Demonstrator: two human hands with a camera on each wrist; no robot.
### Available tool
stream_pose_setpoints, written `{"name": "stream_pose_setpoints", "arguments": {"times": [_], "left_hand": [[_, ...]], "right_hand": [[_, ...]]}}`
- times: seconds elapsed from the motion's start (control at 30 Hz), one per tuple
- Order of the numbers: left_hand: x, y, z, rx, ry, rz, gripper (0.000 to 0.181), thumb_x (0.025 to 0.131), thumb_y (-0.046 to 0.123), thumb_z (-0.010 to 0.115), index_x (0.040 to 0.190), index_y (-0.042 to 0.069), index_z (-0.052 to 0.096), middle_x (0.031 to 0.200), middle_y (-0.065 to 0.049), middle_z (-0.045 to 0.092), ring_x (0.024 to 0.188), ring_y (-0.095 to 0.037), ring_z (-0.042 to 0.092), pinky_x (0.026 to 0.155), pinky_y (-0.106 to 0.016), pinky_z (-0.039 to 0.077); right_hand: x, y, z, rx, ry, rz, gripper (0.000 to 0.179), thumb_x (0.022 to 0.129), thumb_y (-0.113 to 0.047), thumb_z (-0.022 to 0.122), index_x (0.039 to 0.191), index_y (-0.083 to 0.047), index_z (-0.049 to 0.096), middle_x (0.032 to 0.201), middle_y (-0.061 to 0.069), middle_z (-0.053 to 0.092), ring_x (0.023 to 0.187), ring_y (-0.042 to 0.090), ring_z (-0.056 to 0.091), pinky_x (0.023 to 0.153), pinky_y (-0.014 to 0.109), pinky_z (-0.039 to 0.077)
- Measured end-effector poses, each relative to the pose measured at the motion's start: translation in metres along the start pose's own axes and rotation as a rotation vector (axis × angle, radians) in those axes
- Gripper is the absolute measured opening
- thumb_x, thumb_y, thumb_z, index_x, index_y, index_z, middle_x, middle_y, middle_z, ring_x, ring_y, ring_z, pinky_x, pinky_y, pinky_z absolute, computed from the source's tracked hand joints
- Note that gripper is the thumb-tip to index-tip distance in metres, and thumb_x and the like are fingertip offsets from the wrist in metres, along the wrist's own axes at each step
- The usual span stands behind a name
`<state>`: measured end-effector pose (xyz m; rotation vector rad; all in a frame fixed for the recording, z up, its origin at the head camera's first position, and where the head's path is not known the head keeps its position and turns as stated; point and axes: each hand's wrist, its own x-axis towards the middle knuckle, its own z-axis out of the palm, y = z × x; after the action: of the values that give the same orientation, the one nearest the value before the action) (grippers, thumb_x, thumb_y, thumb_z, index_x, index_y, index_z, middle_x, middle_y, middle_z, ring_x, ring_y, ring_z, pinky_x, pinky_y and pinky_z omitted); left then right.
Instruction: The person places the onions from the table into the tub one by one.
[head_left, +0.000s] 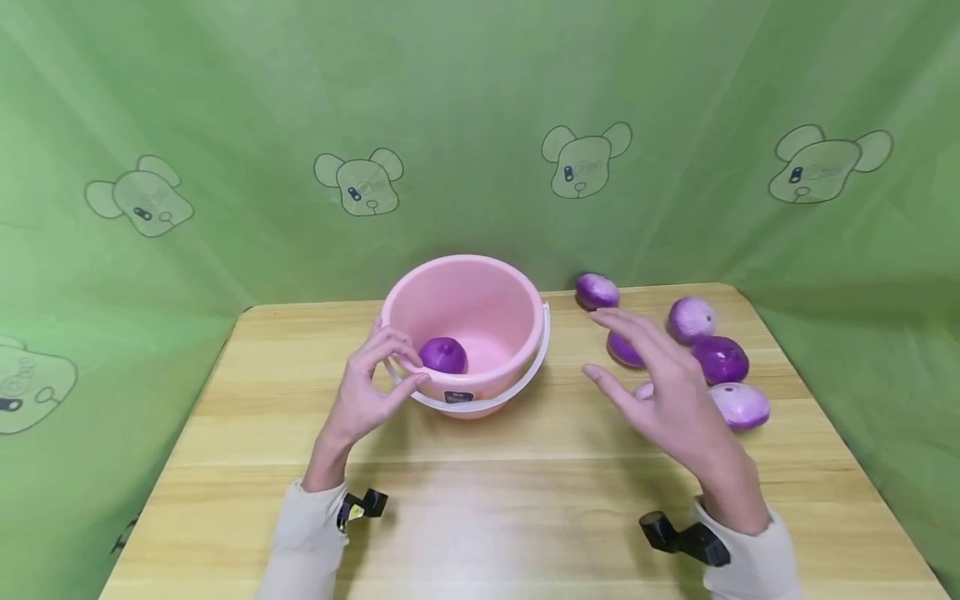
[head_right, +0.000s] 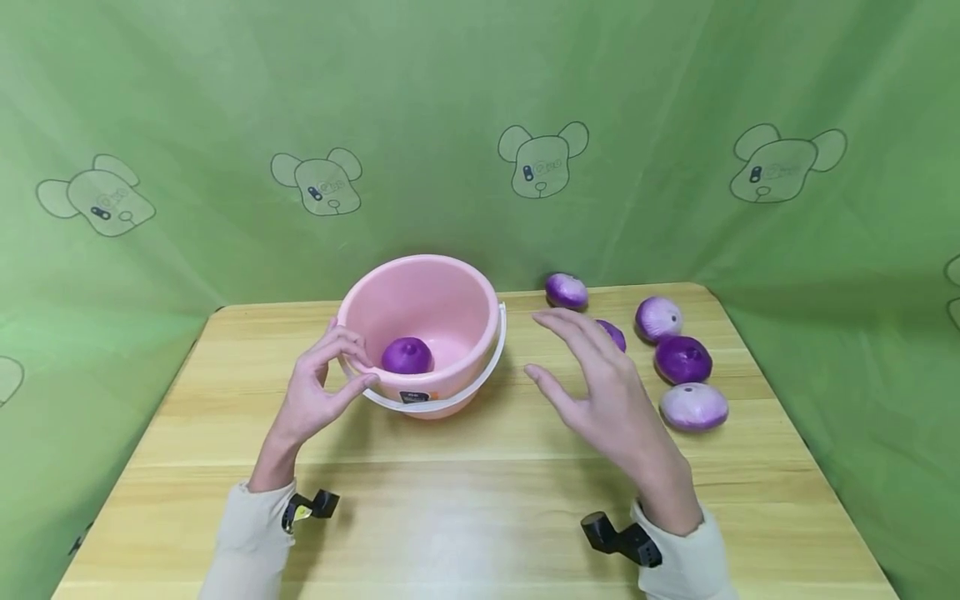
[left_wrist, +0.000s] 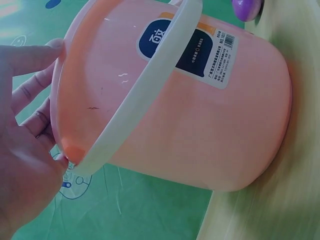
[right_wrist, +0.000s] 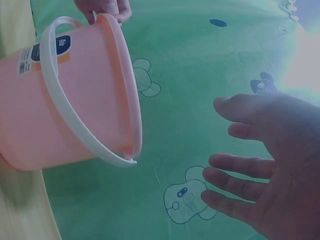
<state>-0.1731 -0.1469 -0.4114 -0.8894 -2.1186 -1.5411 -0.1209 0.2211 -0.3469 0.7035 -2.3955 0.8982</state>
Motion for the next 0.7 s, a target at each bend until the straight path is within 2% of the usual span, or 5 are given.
{"name": "stream_pose_setpoints", "arguments": {"times": [0.13,0.27,0.5,0.7], "left_hand": [[0.0,-0.003,0.0,-0.003,-0.003,0.007,0.025,0.076,-0.006,0.084,0.093,0.006,0.071,0.097,-0.015,0.068,0.109,-0.021,0.06,0.128,-0.052,0.009],[0.0,-0.003,-0.003,-0.003,-0.002,0.015,0.022,0.078,-0.002,0.083,0.094,0.007,0.071,0.098,-0.015,0.068,0.108,-0.022,0.061,0.128,-0.051,0.008],[0.002,-0.004,-0.002,0.011,-0.011,0.017,0.023,0.078,-0.002,0.084,0.093,0.008,0.071,0.098,-0.01,0.069,0.108,-0.023,0.062,0.128,-0.051,0.009],[0.001,-0.003,-0.004,0.017,-0.008,0.009,0.021,0.079,0.001,0.085,0.093,0.008,0.071,0.1,-0.007,0.069,0.108,-0.025,0.063,0.128,-0.049,0.009]], "right_hand": [[-0.003,0.004,-0.004,-0.01,0.019,-0.012,0.065,0.085,-0.015,0.082,0.145,-0.011,0.057,0.146,0.006,0.057,0.132,0.027,0.055,0.118,0.029,0.038],[-0.006,0.009,-0.005,-0.008,0.04,-0.032,0.063,0.083,-0.013,0.081,0.142,-0.009,0.059,0.142,0.01,0.06,0.129,0.029,0.057,0.117,0.027,0.039],[-0.015,0.018,-0.008,-0.001,0.034,-0.004,0.062,0.081,-0.011,0.083,0.14,-0.009,0.061,0.14,0.01,0.061,0.128,0.024,0.057,0.116,0.024,0.038],[-0.02,0.027,-0.007,-0.001,0.059,-0.042,0.059,0.082,-0.014,0.081,0.138,-0.007,0.063,0.136,0.013,0.063,0.127,0.024,0.058,0.116,0.022,0.038]]}}
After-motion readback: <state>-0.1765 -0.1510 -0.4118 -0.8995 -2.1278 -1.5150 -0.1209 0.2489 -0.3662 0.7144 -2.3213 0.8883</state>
